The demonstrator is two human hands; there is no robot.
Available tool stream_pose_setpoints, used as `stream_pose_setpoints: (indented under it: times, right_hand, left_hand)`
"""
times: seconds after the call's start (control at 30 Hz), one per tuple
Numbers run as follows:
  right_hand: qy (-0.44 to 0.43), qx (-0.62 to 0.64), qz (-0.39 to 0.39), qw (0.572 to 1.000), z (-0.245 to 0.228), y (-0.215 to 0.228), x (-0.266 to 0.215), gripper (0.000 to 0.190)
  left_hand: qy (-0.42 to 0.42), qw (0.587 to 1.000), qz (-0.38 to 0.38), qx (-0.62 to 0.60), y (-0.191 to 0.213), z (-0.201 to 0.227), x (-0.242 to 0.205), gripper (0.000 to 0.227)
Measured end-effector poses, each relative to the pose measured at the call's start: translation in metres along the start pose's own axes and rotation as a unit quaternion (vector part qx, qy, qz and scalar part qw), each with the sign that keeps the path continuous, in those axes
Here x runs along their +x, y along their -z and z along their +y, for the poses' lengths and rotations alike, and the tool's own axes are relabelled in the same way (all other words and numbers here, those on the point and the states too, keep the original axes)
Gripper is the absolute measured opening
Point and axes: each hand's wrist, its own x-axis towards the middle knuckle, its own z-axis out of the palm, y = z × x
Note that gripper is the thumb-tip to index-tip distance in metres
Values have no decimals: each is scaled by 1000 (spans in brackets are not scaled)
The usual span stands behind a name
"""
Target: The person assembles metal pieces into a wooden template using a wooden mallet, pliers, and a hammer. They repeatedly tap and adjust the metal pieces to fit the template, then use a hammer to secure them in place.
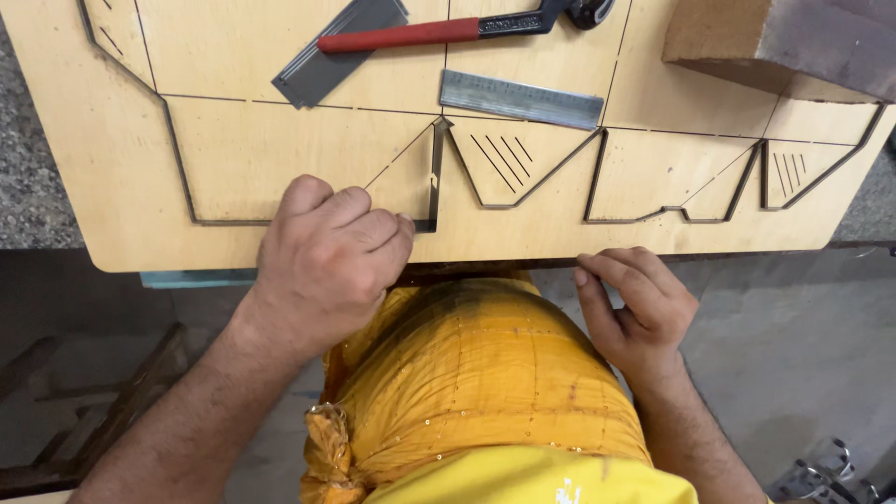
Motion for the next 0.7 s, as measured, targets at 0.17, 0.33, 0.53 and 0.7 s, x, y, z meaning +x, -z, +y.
stream_pose_setpoints:
  times: [0.17,0.33,0.53,0.7]
  right_hand:
    - [18,14,-29,999,-16,-6,20,16]
    - [-14,95,-107,990,-38,-13,49,18]
    - [-81,185,-174,964,-60,-44,83,40]
    - [-89,148,-178,969,-62,-64,94,44]
  left_hand:
    - [5,999,-25,-29,2,-4,5,8]
    - [16,998,-39,-43,3,-5,9,5]
    - [50,994,-55,-79,5,-4,14,8]
    - [44,992,-65,-96,4,-7,15,7]
